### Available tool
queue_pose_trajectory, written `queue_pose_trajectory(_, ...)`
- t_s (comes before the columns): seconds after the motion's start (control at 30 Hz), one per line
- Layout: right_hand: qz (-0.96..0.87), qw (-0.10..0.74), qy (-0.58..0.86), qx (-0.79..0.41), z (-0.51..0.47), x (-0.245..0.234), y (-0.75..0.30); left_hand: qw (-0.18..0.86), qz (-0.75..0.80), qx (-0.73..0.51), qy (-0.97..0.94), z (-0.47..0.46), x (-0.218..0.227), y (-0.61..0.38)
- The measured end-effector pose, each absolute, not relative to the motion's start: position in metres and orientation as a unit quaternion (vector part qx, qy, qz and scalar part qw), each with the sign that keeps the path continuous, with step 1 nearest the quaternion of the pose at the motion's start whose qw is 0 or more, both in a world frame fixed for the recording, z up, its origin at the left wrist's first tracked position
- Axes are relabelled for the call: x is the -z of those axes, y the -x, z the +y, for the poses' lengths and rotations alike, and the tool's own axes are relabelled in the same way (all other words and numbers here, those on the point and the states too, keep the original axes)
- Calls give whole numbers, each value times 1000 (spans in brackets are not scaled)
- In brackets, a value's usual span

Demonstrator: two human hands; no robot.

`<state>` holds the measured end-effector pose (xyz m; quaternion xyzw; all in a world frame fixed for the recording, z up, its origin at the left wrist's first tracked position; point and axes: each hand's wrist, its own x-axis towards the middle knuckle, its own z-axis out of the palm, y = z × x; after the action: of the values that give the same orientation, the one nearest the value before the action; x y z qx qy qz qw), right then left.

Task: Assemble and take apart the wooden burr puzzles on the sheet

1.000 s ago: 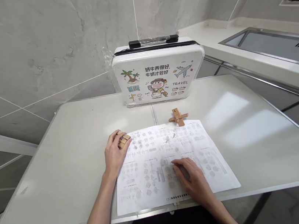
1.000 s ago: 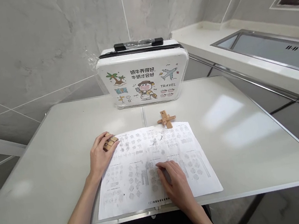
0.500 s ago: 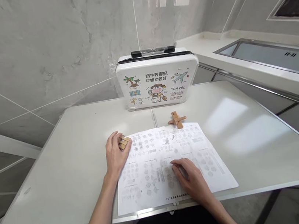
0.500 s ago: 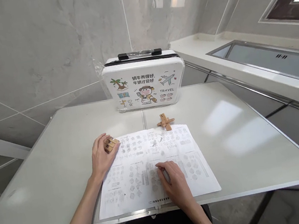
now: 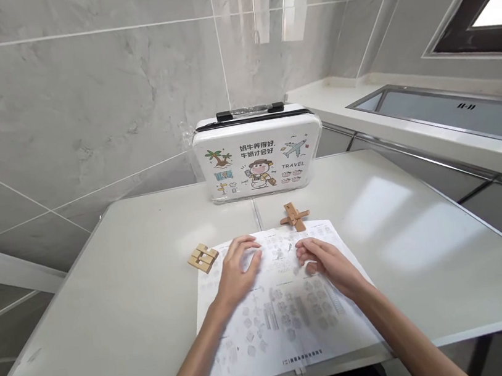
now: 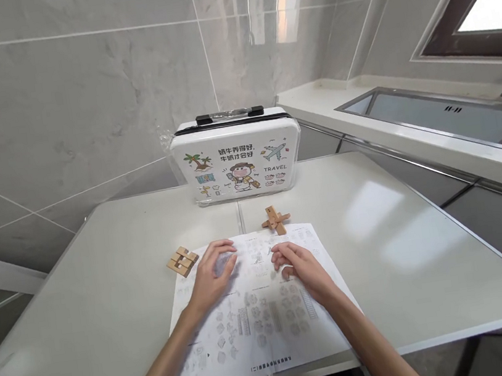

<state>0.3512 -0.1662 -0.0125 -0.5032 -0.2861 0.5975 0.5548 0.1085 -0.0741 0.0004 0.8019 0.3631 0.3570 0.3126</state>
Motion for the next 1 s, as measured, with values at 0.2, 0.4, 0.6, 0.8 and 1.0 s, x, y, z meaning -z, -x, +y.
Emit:
queue_pose_trajectory(0.2, -59, 578, 305, -754, -126, 34, -364, 458, 339, -354, -741, -71, -4, -135)
queue_pose_trajectory(0.4, -32, 577, 239, -780, -101, 39, -357, 550, 348, -335, -681, -60, -1, -127)
queue_pose_trajectory(0.6, -37, 586, 197, -785, -92, 40, -354, 608, 360, -352, -613, -53, 6, -119)
queue_pose_trajectory(0.8, -51, 603, 182, -775, -96, 45, -353, 651, 386, -394, -522, -49, 9, -119)
queue_pose_trajectory(1.0, -20, 607, 167, -777, -97, 43, -352, 677, 388, -390, -489, -49, 5, -118)
